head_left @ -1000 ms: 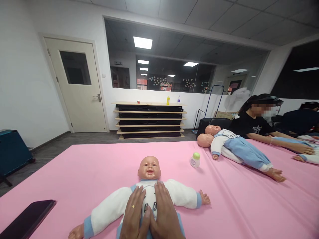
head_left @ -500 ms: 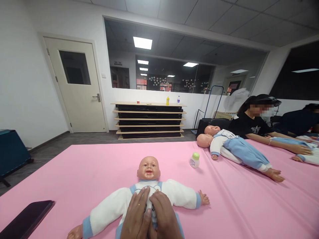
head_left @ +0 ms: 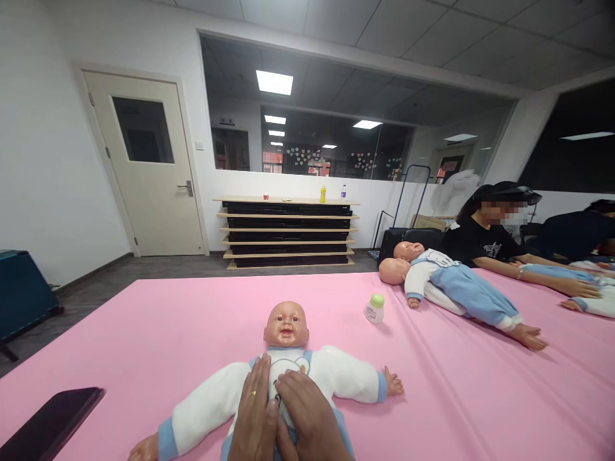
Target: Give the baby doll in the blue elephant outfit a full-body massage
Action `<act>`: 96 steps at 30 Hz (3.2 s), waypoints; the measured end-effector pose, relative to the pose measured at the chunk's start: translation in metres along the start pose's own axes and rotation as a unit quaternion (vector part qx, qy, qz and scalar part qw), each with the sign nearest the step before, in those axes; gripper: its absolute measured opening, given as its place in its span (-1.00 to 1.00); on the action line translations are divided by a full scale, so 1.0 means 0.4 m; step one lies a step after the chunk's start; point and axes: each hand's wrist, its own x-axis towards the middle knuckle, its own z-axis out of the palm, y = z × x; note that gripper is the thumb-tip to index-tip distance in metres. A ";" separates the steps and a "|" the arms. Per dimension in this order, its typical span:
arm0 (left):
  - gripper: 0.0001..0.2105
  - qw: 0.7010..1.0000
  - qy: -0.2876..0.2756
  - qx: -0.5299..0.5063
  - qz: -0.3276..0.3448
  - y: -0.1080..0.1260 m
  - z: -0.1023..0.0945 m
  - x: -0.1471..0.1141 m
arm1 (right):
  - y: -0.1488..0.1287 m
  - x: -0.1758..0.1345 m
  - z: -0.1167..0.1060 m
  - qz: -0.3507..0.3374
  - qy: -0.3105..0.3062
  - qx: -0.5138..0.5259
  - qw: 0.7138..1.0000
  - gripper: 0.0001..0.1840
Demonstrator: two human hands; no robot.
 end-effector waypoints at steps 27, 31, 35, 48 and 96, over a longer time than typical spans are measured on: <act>-0.46 0.987 -0.021 0.126 0.095 0.012 0.001 0.021 | 0.032 -0.047 0.040 0.072 0.067 -0.058 0.993 -0.38; -0.45 0.990 -0.016 0.115 0.078 -0.003 0.006 0.016 | 0.024 -0.029 0.025 0.017 0.066 -0.026 0.997 -0.47; -0.42 0.993 0.004 0.109 0.046 -0.007 0.000 0.015 | 0.025 -0.014 0.023 -0.028 0.027 0.022 0.999 -0.51; -0.47 0.996 -0.031 0.069 0.043 0.017 -0.022 0.005 | 0.064 -0.068 0.065 0.097 0.011 -0.041 0.994 -0.39; -0.44 0.984 -0.116 0.124 -0.049 0.037 -0.029 0.019 | 0.000 -0.035 0.024 0.289 -0.156 -0.021 0.944 -0.24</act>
